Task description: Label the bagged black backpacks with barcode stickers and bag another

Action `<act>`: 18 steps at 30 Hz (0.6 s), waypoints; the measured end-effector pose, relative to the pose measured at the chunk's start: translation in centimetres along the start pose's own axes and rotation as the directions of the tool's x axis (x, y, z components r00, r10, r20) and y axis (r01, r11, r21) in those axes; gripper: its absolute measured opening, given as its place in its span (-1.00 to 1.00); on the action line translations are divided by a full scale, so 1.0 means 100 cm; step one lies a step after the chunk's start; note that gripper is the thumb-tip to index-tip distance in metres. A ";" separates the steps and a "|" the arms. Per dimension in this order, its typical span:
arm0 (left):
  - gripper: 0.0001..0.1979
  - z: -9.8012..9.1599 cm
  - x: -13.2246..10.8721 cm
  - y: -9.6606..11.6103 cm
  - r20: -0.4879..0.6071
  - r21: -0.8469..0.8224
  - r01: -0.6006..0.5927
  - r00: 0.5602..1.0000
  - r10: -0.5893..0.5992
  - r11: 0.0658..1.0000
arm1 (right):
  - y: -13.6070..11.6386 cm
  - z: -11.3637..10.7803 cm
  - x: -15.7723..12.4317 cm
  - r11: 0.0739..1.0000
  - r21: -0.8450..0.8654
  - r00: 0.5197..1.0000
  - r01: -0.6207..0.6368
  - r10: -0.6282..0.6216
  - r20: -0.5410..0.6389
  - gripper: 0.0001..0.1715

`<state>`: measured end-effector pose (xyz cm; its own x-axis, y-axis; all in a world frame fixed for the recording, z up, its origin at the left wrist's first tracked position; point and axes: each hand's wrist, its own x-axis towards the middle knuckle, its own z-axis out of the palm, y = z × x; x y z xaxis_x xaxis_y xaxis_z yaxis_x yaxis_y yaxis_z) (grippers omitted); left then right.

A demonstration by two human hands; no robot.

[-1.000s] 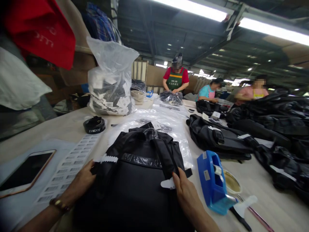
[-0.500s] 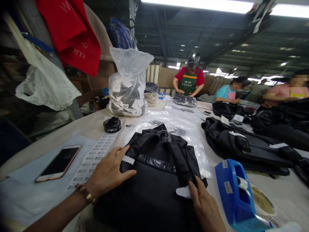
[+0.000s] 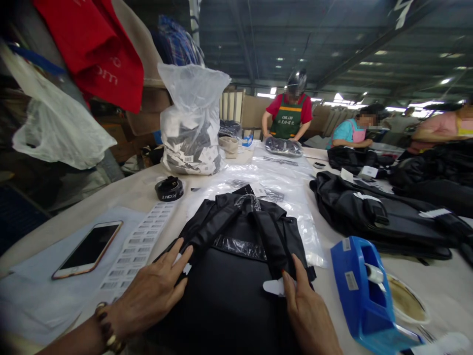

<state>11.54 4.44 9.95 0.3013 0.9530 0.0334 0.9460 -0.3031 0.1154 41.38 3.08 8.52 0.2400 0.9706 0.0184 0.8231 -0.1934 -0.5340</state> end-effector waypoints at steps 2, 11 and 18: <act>-0.44 -0.001 -0.003 -0.002 0.020 -0.053 0.014 1.000 -0.013 0.999 | -0.002 -0.001 -0.004 0.987 -0.150 0.999 0.052 -0.051 0.011 -0.25; -0.54 -0.050 0.026 -0.007 0.195 -0.090 -0.029 0.980 0.046 0.995 | -0.010 -0.006 -0.005 0.746 -0.615 0.938 0.254 -0.344 -0.030 -0.51; -0.66 -0.071 0.086 0.003 0.344 -0.173 -0.235 0.896 0.282 0.957 | -0.023 -0.019 0.031 0.762 -0.392 0.856 0.515 -0.475 0.202 -0.72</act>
<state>13.59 12.54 17.32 0.5780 0.7668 -0.2792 0.8133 -0.5131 0.2743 41.19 6.32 11.41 -0.2895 0.9521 0.0988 0.9527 0.2965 -0.0661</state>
